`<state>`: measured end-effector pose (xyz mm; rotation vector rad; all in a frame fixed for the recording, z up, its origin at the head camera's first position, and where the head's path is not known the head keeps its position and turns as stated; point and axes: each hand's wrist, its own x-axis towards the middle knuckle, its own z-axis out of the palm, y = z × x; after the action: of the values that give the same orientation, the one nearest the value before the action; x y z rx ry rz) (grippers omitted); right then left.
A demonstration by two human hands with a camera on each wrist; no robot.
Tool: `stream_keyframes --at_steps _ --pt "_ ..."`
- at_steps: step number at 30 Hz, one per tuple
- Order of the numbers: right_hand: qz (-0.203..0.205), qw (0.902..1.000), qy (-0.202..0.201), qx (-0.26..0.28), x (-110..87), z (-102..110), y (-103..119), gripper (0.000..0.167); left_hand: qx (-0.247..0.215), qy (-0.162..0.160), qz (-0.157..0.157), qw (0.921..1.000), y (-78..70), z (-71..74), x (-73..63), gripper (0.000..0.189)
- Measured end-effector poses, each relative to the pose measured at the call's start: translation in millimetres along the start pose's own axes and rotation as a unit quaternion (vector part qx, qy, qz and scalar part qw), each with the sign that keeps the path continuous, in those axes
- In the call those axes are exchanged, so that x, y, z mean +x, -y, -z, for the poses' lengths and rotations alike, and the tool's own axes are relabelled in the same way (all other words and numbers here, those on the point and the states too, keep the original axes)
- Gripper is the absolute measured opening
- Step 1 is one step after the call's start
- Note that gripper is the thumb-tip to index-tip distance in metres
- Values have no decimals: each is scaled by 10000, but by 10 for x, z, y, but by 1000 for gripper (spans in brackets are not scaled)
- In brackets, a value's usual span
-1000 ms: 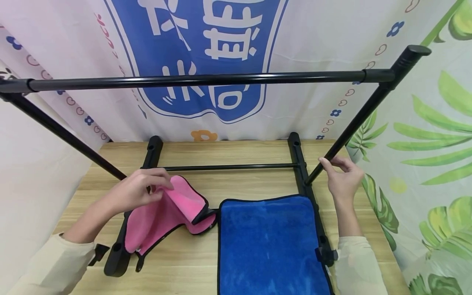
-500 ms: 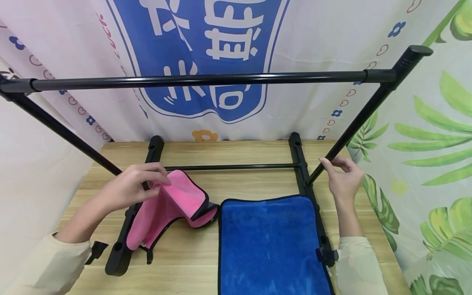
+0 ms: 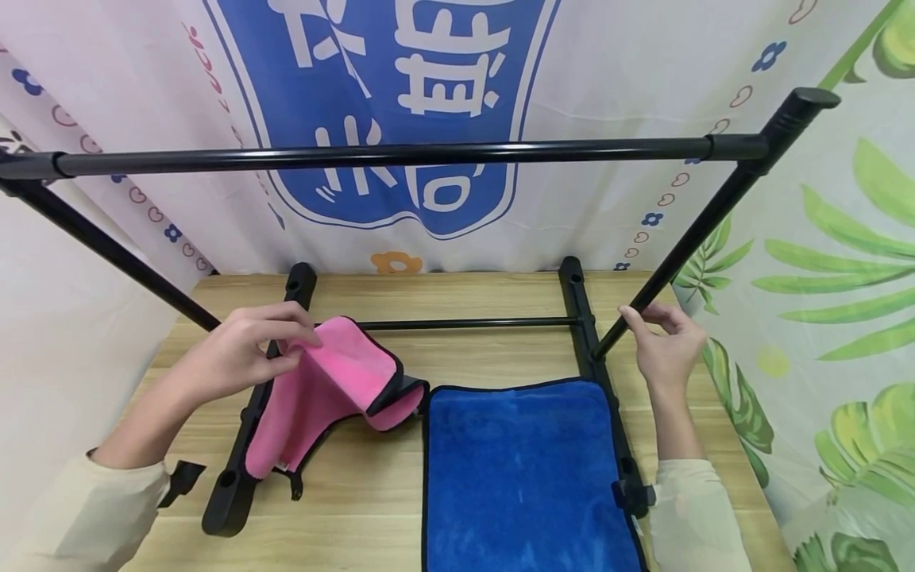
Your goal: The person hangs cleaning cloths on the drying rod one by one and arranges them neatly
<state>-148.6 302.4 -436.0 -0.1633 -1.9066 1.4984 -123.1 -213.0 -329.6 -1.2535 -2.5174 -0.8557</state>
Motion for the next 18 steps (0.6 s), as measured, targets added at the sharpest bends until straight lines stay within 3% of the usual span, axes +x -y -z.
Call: stream_keyframes --at_steps 18 --pt "-74 10000 -19 -64 6 -3 -7 23 18 -264 -88 9996 -14 91 17 42"
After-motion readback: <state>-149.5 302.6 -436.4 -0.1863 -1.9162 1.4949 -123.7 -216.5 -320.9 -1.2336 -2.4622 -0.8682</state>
